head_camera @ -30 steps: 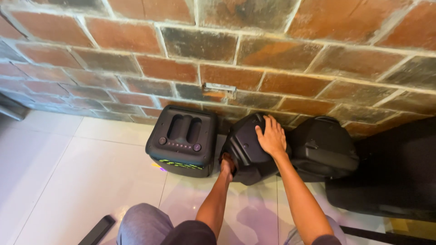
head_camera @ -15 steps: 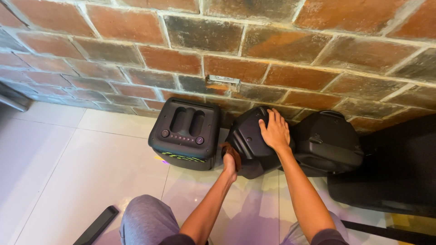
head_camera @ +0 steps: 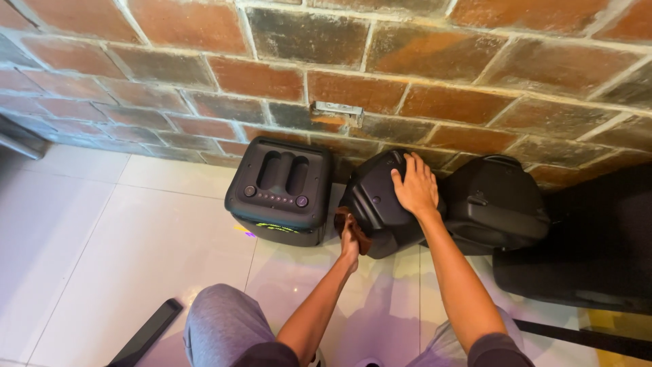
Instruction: Wiping down speakers and a surface with a cloth.
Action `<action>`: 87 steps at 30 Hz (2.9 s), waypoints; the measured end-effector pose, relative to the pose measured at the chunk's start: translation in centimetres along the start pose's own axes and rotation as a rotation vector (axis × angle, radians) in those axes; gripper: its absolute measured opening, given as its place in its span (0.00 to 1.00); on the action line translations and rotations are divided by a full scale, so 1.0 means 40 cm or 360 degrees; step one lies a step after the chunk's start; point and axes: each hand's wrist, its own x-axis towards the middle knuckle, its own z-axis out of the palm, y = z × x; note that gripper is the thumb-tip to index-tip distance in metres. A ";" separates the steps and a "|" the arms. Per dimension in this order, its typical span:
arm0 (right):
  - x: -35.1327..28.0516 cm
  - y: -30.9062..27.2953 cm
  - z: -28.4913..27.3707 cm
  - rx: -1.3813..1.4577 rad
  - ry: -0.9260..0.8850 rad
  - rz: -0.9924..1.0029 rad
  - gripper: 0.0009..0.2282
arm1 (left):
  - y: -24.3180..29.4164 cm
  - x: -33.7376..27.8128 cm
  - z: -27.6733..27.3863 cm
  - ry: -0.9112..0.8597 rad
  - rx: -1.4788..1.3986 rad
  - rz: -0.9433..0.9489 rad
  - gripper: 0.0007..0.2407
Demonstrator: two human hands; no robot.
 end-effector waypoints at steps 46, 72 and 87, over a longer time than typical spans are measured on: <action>-0.002 0.002 0.023 -0.0002 0.0059 -0.0062 0.25 | 0.474 -0.308 0.246 0.0263 0.2027 0.1644 0.13; -0.007 -0.001 0.006 0.0012 0.0028 -0.0081 0.25 | 0.099 -0.107 -0.125 -0.1877 0.3681 0.2728 0.05; -0.007 0.007 0.013 -0.0004 0.0061 -0.0120 0.24 | 0.192 -0.222 -0.050 -0.1603 0.3158 0.2522 0.03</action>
